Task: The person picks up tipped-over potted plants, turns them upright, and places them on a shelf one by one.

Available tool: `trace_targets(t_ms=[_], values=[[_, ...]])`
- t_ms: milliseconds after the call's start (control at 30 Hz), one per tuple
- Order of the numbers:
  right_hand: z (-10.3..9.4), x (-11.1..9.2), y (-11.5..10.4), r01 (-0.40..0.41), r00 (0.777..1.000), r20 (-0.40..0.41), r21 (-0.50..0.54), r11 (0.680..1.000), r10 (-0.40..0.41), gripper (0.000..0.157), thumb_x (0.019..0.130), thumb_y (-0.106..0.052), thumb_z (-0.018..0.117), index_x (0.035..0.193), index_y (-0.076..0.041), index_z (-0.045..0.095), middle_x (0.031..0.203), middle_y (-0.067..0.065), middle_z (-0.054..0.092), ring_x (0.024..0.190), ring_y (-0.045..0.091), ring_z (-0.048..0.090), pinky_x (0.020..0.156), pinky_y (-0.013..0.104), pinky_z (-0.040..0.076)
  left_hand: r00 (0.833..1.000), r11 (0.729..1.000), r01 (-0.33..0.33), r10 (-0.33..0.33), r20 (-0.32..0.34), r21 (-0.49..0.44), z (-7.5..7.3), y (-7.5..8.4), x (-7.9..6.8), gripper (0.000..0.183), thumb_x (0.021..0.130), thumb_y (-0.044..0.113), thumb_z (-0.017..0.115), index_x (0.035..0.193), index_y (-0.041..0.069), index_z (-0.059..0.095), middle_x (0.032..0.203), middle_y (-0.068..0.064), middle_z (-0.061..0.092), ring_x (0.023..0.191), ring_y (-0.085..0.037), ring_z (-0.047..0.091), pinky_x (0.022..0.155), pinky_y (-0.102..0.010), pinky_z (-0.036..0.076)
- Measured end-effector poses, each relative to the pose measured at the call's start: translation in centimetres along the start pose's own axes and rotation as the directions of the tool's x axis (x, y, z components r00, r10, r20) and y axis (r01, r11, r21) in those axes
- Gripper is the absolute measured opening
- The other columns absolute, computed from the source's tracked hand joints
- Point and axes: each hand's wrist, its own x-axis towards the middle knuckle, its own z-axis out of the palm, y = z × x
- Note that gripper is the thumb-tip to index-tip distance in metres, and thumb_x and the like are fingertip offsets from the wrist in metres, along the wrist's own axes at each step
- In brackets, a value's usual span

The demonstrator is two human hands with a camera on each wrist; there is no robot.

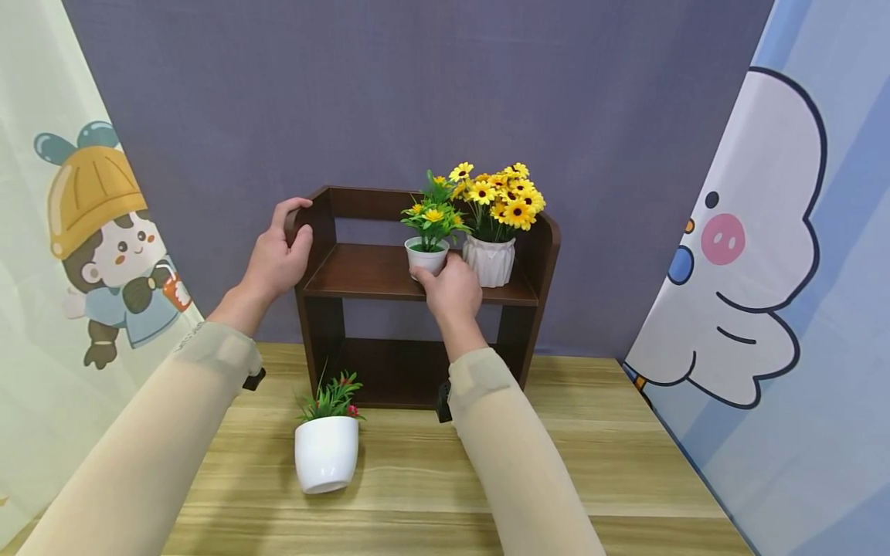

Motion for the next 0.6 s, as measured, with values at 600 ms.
trace_targets(t_ms=[600], values=[[-1.2,-1.3,1.4,-0.003,1.0,0.03,0.332,0.943,-0.008,0.078,0.095,-0.041,0.086,0.156,-0.004,0.055,0.15,0.018,0.065,0.134,0.036,0.064,0.113,0.052,0.054,1.0,1.0,-0.014,0.014,0.013,-0.014,-0.1,0.1,-0.1,0.049,0.114,0.038,0.04,0.162,0.035,0.037,0.087,-0.018,0.058,0.072,-0.033,0.056,0.067,-0.042,0.046]])
